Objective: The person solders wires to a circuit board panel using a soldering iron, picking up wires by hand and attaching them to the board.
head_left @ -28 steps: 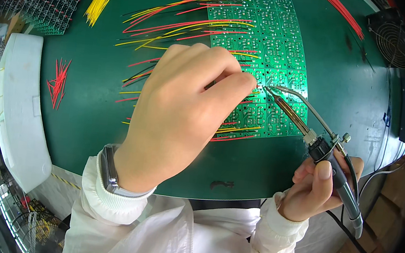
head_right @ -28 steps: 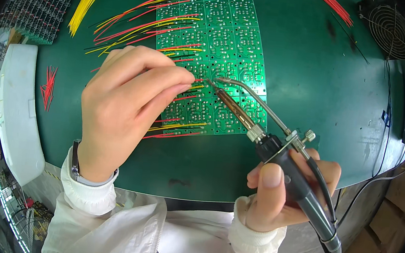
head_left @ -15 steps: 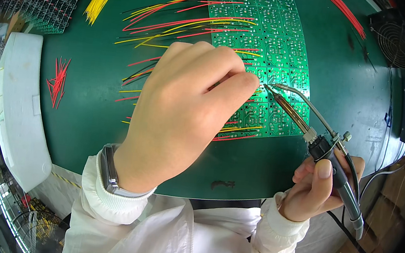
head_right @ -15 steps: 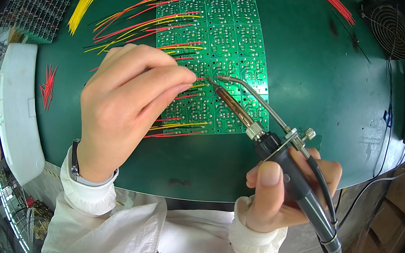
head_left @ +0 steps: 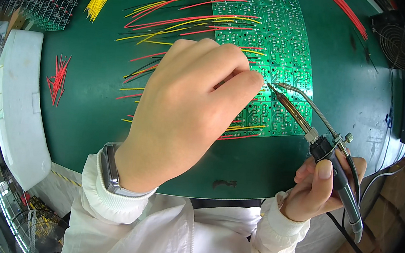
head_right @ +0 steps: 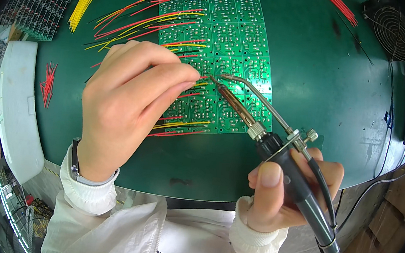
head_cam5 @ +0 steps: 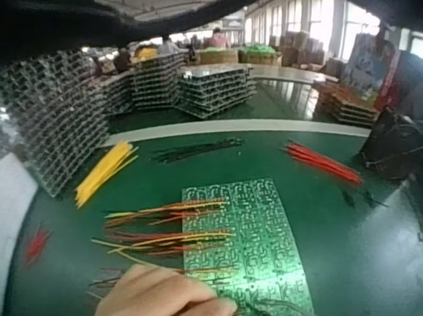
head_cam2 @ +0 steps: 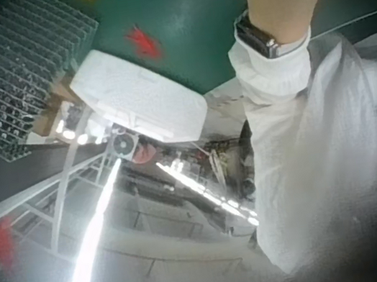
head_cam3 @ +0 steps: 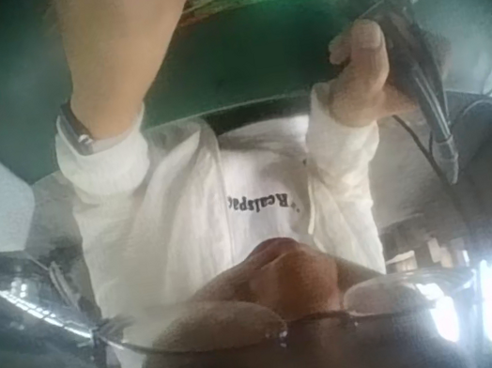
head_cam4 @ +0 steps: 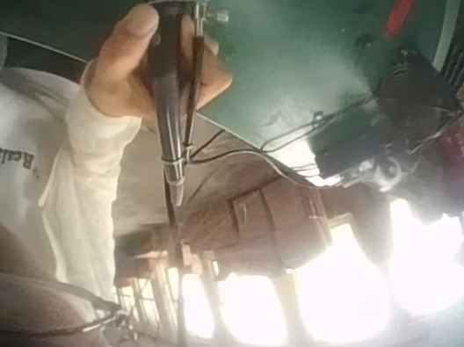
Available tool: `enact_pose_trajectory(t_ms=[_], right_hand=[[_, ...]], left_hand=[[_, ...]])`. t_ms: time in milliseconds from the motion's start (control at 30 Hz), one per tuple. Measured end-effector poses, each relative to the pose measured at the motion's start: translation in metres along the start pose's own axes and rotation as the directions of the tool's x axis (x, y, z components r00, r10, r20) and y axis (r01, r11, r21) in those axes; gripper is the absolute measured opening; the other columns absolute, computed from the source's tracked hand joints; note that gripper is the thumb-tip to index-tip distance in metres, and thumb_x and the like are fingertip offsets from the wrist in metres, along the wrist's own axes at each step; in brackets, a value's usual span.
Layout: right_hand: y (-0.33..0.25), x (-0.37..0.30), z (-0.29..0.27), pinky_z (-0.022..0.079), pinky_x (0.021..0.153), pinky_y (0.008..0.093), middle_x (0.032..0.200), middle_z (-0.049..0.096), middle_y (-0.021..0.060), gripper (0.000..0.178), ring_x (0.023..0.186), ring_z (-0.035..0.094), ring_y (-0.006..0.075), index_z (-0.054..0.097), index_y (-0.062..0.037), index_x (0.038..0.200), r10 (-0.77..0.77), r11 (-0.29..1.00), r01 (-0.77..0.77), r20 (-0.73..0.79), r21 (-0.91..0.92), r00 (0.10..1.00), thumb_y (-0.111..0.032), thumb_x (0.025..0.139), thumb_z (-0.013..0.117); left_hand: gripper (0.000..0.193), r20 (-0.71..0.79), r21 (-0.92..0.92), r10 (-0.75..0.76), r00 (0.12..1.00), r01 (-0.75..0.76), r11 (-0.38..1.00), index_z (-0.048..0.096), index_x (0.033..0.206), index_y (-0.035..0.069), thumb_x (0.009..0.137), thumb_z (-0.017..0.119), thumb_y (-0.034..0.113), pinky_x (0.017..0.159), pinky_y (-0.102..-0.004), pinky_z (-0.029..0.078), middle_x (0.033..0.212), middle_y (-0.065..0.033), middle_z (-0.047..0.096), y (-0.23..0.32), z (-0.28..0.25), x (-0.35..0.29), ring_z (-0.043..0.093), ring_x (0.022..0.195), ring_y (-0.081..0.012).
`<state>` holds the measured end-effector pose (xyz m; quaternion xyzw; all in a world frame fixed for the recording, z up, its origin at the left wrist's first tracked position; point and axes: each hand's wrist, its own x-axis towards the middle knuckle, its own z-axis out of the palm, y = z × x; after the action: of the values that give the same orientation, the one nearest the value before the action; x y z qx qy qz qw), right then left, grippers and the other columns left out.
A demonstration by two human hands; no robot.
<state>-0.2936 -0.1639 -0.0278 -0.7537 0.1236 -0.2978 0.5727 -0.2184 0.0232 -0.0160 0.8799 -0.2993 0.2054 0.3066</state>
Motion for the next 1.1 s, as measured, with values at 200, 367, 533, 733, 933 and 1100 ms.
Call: enact_pose_trajectory(t_ms=[200,367,533,733,933,1100], right_hand=[[0.000,0.000,-0.002,0.043,0.070,0.0252,0.045,0.046,-0.0022,0.047,0.045,0.046,0.0081,0.044,-0.0070,0.084,-0.011,1.000,0.011,0.019,0.001,1.000,-0.040,0.083,0.078],[0.000,-0.001,-0.004,0.043,0.055,0.0243,0.053,0.053,0.0052,0.049,0.042,0.049,0.0096,0.046,-0.0034,0.089,-0.018,0.999,0.019,-0.010,0.027,1.000,-0.040,0.084,0.078],[0.002,0.000,-0.004,0.041,0.047,0.0238,0.059,0.057,0.0107,0.047,0.040,0.050,0.0104,0.047,-0.0025,0.092,-0.039,0.998,0.040,-0.033,0.048,0.999,-0.039,0.085,0.076],[0.004,0.012,-0.010,0.038,0.046,0.0224,0.067,0.060,0.0120,0.040,0.043,0.048,0.0118,0.050,-0.0011,0.092,-0.020,0.998,0.029,-0.158,0.053,0.987,-0.033,0.086,0.074],[0.011,0.044,-0.032,0.035,0.048,0.0236,0.073,0.059,0.0086,0.030,0.052,0.050,0.0122,0.056,0.0010,0.099,0.030,0.998,-0.014,-0.289,0.057,0.957,-0.019,0.087,0.073],[0.011,0.045,-0.041,0.036,0.048,0.0227,0.070,0.056,0.0064,0.029,0.051,0.050,0.0123,0.055,-0.0003,0.098,0.076,0.993,-0.052,-0.245,0.103,0.966,-0.017,0.086,0.075]], left_hand=[[0.021,0.003,0.007,-0.006,1.000,0.006,1.000,0.073,0.088,0.006,0.070,0.081,-0.001,0.066,-0.0327,0.047,0.085,-0.0033,0.064,0.000,0.000,0.000,0.060,0.077,-0.0210],[0.021,-0.001,0.007,0.002,1.000,-0.002,1.000,0.073,0.088,0.006,0.070,0.081,-0.001,0.066,-0.0325,0.047,0.084,-0.0032,0.064,0.000,0.000,0.000,0.060,0.077,-0.0208],[0.021,-0.003,-0.001,-0.007,1.000,0.007,1.000,0.073,0.088,0.006,0.071,0.081,-0.001,0.066,-0.0326,0.047,0.084,-0.0031,0.064,-0.001,0.001,-0.002,0.061,0.077,-0.0208],[0.019,0.037,-0.026,-0.058,0.998,0.059,0.998,0.073,0.092,0.005,0.075,0.079,-0.001,0.069,-0.0328,0.050,0.086,-0.0046,0.066,0.005,-0.008,0.010,0.063,0.080,-0.0232],[0.011,0.148,0.061,0.096,0.984,-0.106,0.992,0.073,0.094,0.002,0.084,0.075,0.005,0.073,-0.0314,0.052,0.090,-0.0082,0.069,0.001,-0.034,0.071,0.068,0.083,-0.0235],[0.013,0.264,-0.062,0.376,0.888,-0.373,0.926,0.064,0.082,-0.004,0.088,0.059,0.006,0.078,-0.0455,0.053,0.086,-0.0242,0.067,-0.024,0.056,0.179,0.067,0.087,-0.0420]])
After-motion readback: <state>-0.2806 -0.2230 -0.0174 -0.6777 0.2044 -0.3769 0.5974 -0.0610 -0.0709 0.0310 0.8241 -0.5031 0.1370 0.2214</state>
